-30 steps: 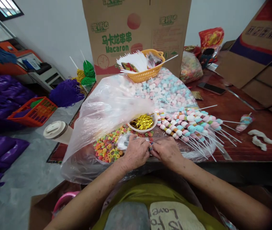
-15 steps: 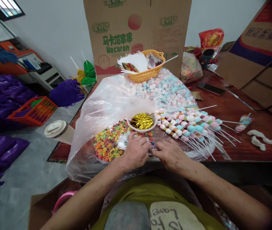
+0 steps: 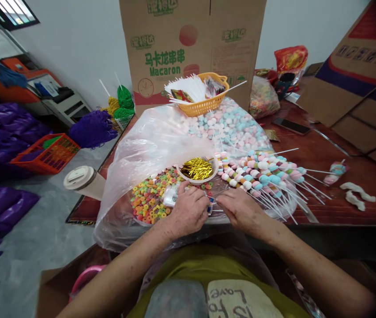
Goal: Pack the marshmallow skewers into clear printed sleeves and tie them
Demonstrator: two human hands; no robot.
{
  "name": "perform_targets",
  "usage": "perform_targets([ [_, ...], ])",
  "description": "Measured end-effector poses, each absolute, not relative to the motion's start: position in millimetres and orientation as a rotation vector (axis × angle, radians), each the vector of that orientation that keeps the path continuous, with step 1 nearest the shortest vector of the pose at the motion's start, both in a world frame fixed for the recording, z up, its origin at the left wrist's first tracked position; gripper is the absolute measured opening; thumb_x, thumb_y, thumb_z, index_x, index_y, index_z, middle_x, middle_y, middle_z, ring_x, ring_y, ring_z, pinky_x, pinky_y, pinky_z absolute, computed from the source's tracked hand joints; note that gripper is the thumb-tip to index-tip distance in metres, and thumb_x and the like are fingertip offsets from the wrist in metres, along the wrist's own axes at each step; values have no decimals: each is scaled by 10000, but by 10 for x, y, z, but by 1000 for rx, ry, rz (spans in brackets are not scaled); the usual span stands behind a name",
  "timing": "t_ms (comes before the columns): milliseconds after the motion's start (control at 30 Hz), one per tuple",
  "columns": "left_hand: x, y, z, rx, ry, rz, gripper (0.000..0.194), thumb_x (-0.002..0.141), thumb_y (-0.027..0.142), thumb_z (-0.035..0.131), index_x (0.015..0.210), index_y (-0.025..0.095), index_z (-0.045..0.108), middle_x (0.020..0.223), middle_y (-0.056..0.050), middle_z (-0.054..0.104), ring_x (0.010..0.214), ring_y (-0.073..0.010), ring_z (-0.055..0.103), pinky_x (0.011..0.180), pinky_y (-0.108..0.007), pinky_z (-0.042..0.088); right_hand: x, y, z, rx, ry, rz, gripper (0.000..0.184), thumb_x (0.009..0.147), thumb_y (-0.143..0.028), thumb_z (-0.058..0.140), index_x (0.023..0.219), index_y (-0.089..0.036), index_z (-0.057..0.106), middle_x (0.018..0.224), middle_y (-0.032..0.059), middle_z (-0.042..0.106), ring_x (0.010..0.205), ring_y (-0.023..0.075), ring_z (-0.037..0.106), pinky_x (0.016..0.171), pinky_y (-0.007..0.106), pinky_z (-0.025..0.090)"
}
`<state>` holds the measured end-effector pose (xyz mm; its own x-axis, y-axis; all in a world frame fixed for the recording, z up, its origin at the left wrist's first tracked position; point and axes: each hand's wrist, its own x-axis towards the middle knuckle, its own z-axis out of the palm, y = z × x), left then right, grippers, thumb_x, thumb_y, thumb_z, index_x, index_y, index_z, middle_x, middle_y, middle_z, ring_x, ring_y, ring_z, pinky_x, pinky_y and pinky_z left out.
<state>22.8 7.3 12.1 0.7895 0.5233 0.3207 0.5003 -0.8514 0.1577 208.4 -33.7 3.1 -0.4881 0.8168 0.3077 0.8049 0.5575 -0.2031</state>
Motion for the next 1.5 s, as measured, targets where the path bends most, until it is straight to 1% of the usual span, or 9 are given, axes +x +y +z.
perform_targets([
  [133,226,105,121,2764,867,638,156,818,203,421,803,180,574,852,-49,631,849,-181,526,962,-413,258,2039,-299,49,-1397,-2426,67,193,808,-113,409,733,-136,585,716,69,599,678,168,499,633,281,303],
  [267,11,275,183,2473,964,770,260,881,267,408,1092,178,532,1053,-84,630,994,-186,540,925,-366,336,2249,-248,114,-1480,-2265,205,231,858,-167,375,759,-147,583,715,57,598,671,154,505,629,257,319],
  [467,24,331,269,2356,737,490,350,842,365,508,1137,189,572,1120,-80,631,1027,-212,551,885,-313,393,2356,-251,280,-1369,-2293,336,271,893,-230,362,732,-159,568,674,40,571,654,146,492,613,245,317],
  [633,238,291,256,2237,574,462,296,883,331,425,890,171,674,831,-44,685,778,-156,605,739,-239,422,2331,-254,347,-1304,-2363,274,270,886,-224,374,699,-165,559,636,24,545,640,141,469,622,248,300],
  [833,348,142,162,2297,786,680,228,818,204,469,689,195,656,692,-2,670,737,-152,566,889,-339,334,2165,-271,258,-1346,-2492,211,210,839,-160,406,681,-159,545,659,35,572,635,148,479,626,269,293],
  [933,394,115,60,2014,917,740,230,770,243,514,586,175,633,581,5,607,632,-135,523,758,-296,393,2086,-240,142,-1412,-2466,234,199,828,-144,404,704,-152,560,665,47,578,648,164,502,624,274,327],
  [1133,388,203,0,1295,1107,838,260,673,388,603,666,135,665,471,22,540,428,-85,424,467,-211,358,2138,-245,86,-1409,-1916,-37,255,855,-255,463,1065,-128,529,1016,146,556,966,249,487,807,371,396],
  [1367,403,161,-2,1212,1096,919,204,608,350,676,646,150,693,609,-2,634,555,-108,514,528,-209,421,1903,-296,12,-1200,-2026,370,123,828,-171,473,899,-183,572,807,53,506,773,171,496,676,284,434],
  [1500,363,134,8,1139,1052,873,252,602,382,706,667,139,693,559,6,604,495,-87,492,486,-198,401,1911,-226,39,-1123,-1986,464,110,847,-159,430,802,-181,529,772,31,480,726,146,464,650,262,406],
])
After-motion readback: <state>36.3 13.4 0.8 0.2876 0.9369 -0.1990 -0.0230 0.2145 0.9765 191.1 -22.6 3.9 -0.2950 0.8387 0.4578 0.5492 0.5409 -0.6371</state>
